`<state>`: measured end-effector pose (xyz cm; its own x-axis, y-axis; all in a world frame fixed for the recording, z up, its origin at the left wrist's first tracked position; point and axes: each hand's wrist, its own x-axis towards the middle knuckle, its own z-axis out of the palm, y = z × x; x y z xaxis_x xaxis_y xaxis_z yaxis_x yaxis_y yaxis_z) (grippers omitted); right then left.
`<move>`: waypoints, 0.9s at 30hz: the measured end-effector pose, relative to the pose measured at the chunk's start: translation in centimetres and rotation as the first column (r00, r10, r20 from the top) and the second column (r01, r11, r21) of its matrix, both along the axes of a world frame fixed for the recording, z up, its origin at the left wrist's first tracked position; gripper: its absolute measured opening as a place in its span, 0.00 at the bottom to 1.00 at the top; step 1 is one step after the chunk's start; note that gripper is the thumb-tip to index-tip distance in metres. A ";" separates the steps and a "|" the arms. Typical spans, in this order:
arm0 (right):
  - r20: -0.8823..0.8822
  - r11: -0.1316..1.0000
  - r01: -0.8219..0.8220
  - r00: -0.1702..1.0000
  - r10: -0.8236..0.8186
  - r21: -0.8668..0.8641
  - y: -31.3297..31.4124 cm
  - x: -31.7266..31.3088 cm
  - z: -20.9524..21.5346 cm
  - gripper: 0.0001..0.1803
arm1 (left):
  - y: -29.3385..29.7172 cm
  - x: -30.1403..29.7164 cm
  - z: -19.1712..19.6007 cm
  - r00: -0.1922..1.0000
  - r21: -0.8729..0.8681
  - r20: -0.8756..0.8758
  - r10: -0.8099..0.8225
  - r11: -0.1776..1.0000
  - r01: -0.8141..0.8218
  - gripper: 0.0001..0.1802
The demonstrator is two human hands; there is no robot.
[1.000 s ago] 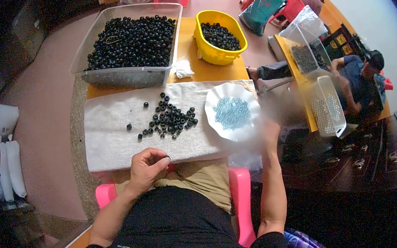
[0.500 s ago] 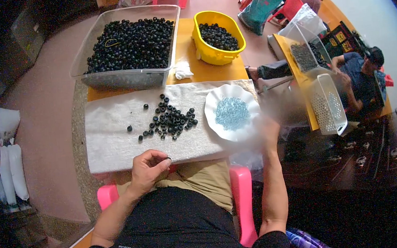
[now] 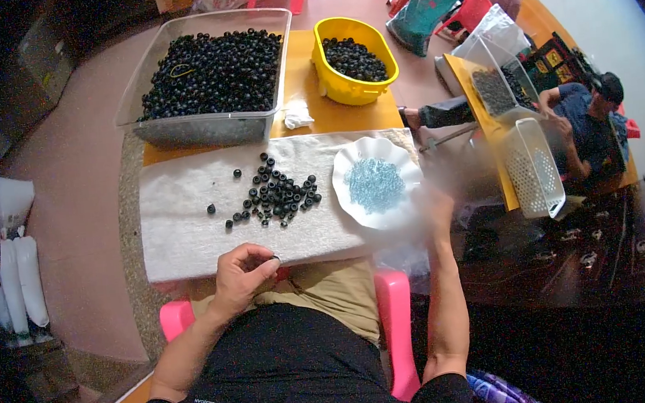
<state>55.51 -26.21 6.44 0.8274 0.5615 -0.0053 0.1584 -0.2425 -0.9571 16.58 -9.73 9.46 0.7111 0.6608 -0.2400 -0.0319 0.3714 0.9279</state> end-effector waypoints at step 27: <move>0.285 0.964 -0.016 0.954 0.095 -0.266 -0.3 -1.2 -0.8 0.16 | -0.1 0.1 0.6 1.000 0.015 -0.001 0.003 1.000 -0.003 0.07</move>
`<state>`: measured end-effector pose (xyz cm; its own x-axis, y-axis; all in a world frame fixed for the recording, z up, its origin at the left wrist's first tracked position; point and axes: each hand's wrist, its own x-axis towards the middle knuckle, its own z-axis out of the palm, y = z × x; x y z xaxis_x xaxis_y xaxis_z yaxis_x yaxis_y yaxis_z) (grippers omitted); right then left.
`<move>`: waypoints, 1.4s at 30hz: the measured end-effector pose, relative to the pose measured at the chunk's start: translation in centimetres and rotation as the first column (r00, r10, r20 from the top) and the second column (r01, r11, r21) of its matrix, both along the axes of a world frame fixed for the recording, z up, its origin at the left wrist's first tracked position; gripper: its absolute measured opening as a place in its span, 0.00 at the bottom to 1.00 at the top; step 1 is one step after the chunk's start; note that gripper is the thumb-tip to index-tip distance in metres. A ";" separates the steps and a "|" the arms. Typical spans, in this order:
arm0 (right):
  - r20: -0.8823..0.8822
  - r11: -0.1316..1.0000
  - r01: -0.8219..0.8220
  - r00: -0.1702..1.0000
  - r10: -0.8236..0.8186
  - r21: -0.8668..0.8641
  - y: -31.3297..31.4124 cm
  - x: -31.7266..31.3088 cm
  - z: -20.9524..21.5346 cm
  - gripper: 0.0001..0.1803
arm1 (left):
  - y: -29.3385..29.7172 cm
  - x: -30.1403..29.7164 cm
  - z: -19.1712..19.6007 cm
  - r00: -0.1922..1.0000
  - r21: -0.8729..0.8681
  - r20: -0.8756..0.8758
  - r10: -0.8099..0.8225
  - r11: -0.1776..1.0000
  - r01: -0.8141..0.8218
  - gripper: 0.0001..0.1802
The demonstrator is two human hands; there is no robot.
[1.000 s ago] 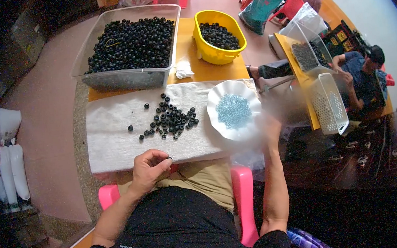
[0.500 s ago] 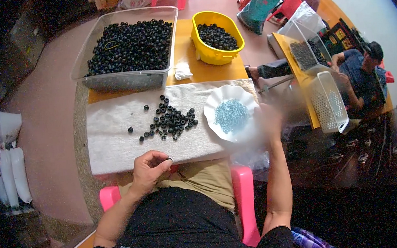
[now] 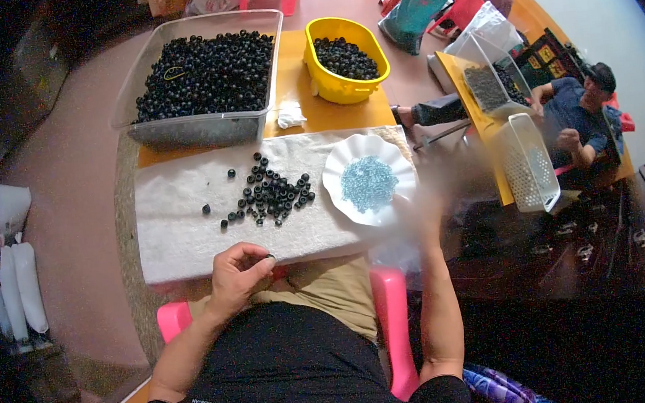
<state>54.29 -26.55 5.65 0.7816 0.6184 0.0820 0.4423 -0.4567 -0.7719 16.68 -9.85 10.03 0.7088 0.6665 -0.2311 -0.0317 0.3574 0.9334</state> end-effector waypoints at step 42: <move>-0.181 0.975 0.021 0.983 0.020 0.222 1.9 0.9 2.0 0.20 | 0.2 -0.2 -0.2 1.000 0.032 -0.010 0.002 1.000 -0.002 0.08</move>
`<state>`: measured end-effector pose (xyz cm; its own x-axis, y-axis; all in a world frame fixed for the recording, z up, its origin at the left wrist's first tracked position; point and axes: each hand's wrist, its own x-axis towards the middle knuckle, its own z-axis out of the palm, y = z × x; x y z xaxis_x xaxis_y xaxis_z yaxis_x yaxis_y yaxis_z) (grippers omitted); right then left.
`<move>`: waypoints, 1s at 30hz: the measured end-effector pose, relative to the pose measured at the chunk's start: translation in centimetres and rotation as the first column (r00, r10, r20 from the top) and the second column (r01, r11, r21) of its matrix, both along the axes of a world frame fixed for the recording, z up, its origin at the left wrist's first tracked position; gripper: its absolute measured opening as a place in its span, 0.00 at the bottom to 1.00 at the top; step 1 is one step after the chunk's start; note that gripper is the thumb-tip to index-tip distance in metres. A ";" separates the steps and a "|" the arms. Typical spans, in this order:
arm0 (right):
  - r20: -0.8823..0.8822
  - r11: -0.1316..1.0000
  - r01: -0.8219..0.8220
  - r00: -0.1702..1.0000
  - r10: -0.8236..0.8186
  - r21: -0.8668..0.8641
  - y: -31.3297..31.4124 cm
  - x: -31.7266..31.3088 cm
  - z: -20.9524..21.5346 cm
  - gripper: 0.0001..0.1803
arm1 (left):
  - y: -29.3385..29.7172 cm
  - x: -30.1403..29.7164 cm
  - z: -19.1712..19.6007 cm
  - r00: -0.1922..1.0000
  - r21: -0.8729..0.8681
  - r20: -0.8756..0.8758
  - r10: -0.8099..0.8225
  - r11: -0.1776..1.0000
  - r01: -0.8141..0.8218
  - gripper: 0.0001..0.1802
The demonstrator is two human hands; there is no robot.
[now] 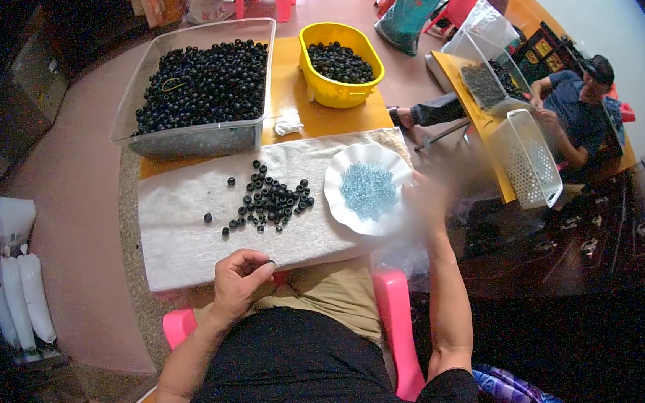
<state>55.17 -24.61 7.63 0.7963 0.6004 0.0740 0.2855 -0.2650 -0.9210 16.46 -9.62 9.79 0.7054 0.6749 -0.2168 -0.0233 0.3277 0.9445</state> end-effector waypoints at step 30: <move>-0.234 0.991 0.077 0.971 -0.050 0.105 0.8 -3.9 3.2 0.12 | -0.4 -0.3 0.0 1.000 -0.014 0.016 0.017 1.000 -0.017 0.09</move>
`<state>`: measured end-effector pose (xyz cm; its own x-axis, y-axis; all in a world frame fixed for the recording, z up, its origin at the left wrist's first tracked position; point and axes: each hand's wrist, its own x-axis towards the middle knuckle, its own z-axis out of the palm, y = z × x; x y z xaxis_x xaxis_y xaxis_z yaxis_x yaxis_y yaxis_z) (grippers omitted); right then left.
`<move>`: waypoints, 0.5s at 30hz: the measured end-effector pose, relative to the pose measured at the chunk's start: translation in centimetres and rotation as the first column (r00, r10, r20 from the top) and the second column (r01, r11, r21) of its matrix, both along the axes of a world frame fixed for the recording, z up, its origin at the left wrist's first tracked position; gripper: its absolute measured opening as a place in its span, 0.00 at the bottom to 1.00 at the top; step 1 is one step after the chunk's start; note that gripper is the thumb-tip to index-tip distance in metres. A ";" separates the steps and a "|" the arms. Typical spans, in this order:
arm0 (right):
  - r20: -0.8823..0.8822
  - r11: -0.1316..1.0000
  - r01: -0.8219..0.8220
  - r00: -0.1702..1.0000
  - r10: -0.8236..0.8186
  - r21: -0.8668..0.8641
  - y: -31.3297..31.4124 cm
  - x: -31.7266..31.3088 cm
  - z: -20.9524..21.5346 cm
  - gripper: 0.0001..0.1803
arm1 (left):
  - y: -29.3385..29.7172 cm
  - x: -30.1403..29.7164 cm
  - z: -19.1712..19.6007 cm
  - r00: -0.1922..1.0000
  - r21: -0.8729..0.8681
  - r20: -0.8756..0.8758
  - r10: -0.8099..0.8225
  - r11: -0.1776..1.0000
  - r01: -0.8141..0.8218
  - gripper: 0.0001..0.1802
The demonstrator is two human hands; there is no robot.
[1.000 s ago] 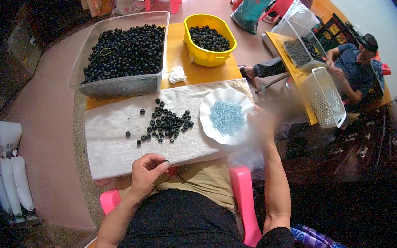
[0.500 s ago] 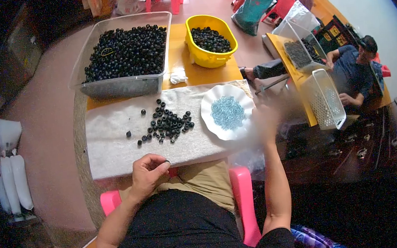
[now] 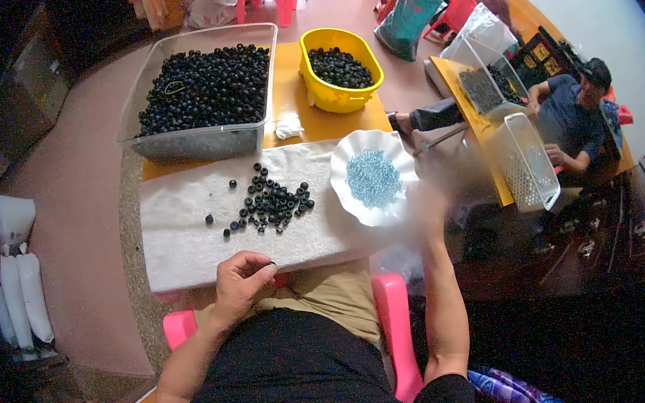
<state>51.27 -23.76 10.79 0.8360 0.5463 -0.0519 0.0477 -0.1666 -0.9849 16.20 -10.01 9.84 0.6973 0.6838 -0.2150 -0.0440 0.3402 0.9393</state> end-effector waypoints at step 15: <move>0.255 0.991 -0.058 0.963 0.088 -0.121 -0.7 4.2 -3.7 0.14 | 0.4 0.0 0.0 1.000 0.009 0.000 -0.004 1.000 0.004 0.08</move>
